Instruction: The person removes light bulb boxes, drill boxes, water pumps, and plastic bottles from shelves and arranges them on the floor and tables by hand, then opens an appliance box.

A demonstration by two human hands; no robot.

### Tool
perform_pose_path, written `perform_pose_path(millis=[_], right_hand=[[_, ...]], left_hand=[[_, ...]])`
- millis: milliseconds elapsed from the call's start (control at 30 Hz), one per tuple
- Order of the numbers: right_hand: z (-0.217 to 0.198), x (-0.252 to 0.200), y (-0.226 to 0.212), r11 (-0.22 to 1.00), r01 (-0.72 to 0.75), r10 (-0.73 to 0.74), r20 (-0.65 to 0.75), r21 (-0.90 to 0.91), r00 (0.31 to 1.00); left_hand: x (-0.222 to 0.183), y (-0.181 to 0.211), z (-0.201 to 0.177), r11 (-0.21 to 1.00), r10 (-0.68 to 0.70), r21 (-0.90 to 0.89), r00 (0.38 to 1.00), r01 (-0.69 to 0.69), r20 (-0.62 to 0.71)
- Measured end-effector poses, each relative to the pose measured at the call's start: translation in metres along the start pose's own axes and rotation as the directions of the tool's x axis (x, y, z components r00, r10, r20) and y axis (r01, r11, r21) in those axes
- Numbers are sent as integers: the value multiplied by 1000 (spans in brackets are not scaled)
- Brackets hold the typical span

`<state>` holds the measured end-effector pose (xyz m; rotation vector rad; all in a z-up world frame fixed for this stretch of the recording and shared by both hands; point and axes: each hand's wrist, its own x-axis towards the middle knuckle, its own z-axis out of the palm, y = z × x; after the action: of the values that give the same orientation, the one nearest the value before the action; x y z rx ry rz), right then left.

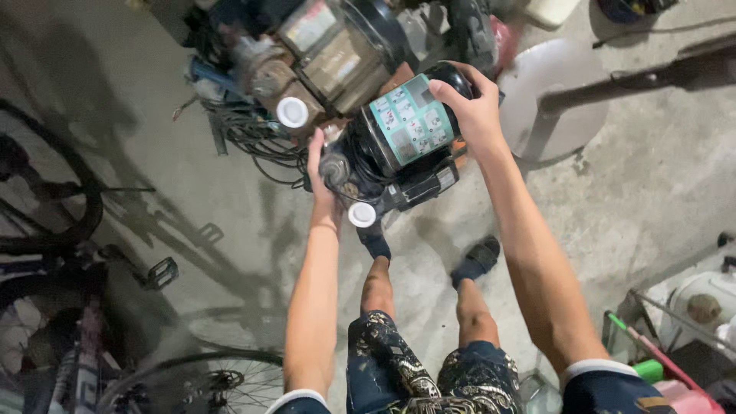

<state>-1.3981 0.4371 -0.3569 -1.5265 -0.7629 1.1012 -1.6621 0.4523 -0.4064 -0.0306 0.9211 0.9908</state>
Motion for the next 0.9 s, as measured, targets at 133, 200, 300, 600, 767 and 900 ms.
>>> perform_pose_path(millis=[133,200,300,600,767,900], right_hand=[[-26,-42,3,996,39,-22,-195,84,981],[-32,-60,8,990,68,-41,-209,120,977],[-46,-92,17,986,45,-9,-218,163,976],[-152,-215,24,983,-67,109,-253,168,961],[-226,-256,67,972,-96,162,-314,215,936],[-275,-256,145,946,-159,260,-368,283,893]], left_hand=[[4,-5,19,985,-136,122,982,120,131],[-7,-10,19,986,-131,118,984,116,125],[-45,-28,14,985,-125,133,986,110,114],[-165,-146,1,921,-95,358,980,154,-176],[-160,-244,-41,926,-169,324,979,196,-110],[-125,-320,-75,908,-239,348,970,235,-31]])
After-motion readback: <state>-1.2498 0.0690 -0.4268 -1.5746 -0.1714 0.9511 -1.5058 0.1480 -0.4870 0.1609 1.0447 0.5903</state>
